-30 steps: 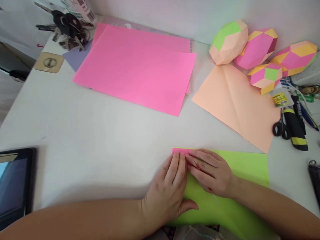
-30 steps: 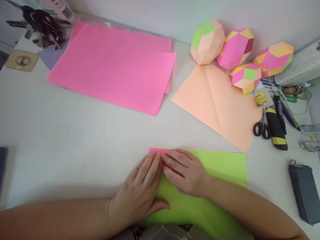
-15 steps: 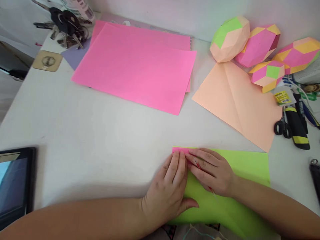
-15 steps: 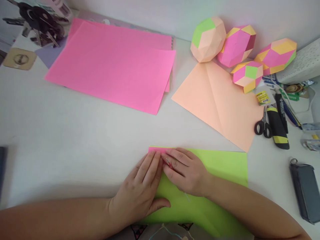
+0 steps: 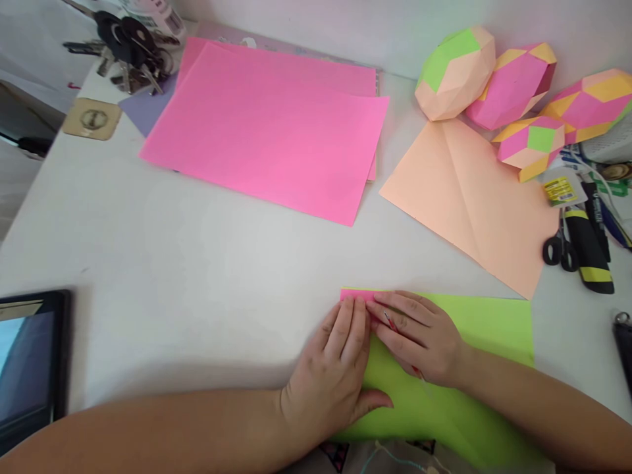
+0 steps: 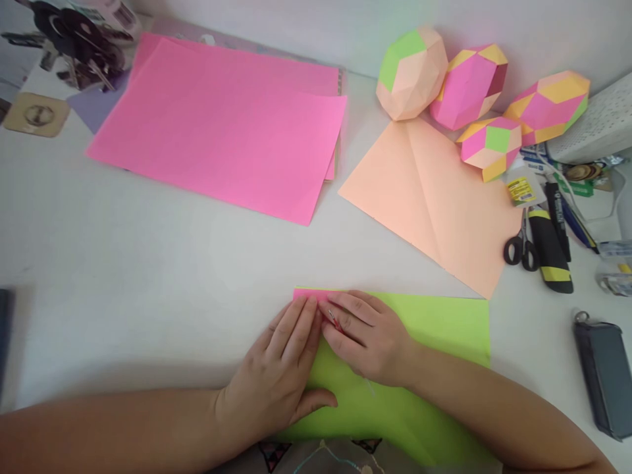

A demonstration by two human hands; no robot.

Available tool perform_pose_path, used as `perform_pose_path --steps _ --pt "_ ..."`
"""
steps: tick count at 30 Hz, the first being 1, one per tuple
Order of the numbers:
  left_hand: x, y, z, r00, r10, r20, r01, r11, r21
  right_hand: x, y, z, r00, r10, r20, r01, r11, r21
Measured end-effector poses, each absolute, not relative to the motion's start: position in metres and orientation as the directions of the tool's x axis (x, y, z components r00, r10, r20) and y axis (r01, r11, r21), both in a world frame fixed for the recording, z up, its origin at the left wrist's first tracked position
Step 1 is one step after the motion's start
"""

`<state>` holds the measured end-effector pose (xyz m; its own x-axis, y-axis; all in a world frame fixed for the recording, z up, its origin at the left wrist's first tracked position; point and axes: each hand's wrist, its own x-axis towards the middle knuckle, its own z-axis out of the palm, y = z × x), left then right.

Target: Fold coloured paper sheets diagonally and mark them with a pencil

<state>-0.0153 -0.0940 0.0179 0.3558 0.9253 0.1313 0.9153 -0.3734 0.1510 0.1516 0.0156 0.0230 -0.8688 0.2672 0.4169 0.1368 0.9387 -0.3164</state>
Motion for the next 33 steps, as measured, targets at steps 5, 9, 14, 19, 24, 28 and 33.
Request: perform_pose_path --steps 5,9,14,19,24,28,33 --pt "-0.015 -0.094 0.017 0.355 0.927 0.122 0.917 -0.370 0.150 0.150 0.016 0.024 -0.865 0.276 0.419 0.144 0.936 -0.321" --pt "-0.016 -0.093 0.018 0.358 0.927 0.115 0.917 -0.372 0.146 0.149 0.018 0.024 -0.868 0.275 0.413 0.143 0.936 -0.321" --pt "-0.019 -0.088 0.028 0.384 0.913 0.136 0.908 -0.401 0.125 0.149 0.017 0.026 -0.864 0.275 0.422 0.143 0.938 -0.317" --pt "-0.017 -0.093 0.038 0.451 0.875 0.179 0.889 -0.458 0.000 0.150 0.016 0.026 -0.859 0.280 0.429 0.150 0.938 -0.313" --pt "-0.011 -0.104 0.042 0.485 0.873 0.061 0.872 -0.476 -0.113 0.151 0.015 0.026 -0.865 0.280 0.415 0.161 0.941 -0.299" --pt "-0.011 -0.105 0.044 0.487 0.871 0.067 0.871 -0.478 -0.117 0.151 0.015 0.025 -0.867 0.288 0.407 0.172 0.939 -0.297" --pt "-0.012 -0.106 0.040 0.478 0.865 0.153 0.878 -0.468 -0.097 0.151 0.016 0.025 -0.869 0.283 0.407 0.164 0.939 -0.302"
